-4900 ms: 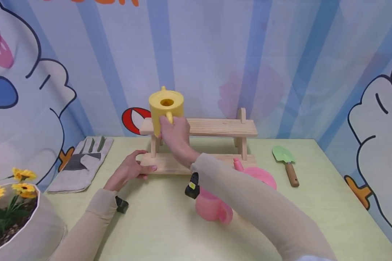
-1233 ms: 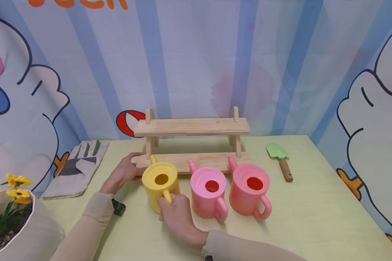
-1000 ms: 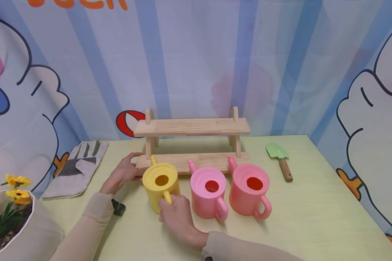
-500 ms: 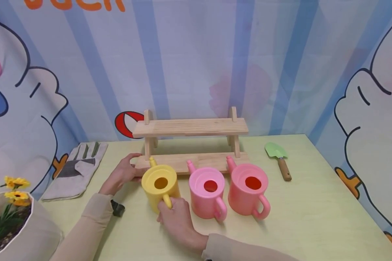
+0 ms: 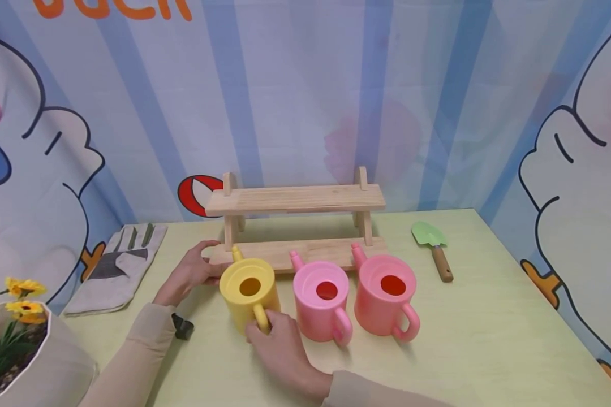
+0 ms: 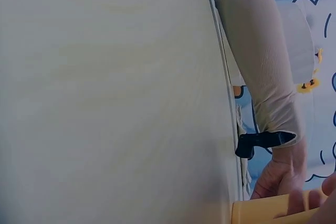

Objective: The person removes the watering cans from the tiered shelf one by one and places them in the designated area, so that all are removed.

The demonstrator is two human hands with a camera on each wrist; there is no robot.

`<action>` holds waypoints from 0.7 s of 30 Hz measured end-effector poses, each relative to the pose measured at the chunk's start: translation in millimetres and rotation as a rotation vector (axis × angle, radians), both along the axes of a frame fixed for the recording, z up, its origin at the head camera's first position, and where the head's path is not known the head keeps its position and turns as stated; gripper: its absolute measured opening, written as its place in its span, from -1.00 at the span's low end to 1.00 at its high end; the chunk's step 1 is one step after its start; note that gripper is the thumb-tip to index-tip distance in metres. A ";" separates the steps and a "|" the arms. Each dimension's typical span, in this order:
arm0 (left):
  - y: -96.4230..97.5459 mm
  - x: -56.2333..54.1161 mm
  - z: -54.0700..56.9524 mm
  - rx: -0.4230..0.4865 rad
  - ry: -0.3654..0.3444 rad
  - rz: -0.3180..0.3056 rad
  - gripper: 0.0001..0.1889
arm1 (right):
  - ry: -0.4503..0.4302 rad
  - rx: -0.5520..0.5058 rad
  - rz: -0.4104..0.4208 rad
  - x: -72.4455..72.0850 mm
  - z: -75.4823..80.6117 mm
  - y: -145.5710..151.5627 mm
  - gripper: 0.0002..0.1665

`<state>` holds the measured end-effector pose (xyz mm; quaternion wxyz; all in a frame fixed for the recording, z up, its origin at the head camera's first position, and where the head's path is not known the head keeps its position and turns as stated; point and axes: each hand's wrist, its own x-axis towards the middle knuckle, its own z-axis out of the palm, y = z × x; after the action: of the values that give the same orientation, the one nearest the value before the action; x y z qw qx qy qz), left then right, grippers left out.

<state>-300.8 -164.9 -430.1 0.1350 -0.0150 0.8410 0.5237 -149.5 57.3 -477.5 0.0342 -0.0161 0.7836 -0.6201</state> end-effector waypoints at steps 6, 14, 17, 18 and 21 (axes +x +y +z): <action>-0.5 -1.1 -0.6 -0.005 0.010 0.003 -0.03 | 0.083 0.107 -0.007 22.5 16.0 15.0 -0.73; -0.5 -4.1 -1.5 -0.100 0.012 0.033 -0.06 | -0.005 0.121 0.017 46.4 50.3 33.6 -0.38; -3.5 -3.7 -0.7 -0.135 0.035 0.032 -0.06 | 0.012 0.100 0.032 53.1 56.5 39.8 -0.40; -4.6 -3.3 -0.4 -0.147 0.044 0.030 -0.06 | 0.025 0.095 0.035 55.4 58.1 42.1 -0.45; -8.4 -2.2 0.1 -0.180 0.070 0.020 -0.04 | 0.065 0.107 0.041 61.4 64.3 50.5 -0.58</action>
<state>-302.9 -173.3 -430.0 0.0981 -0.0172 0.8887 0.4476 -88.1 107.7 -413.2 0.0222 -0.0507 0.8159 -0.5756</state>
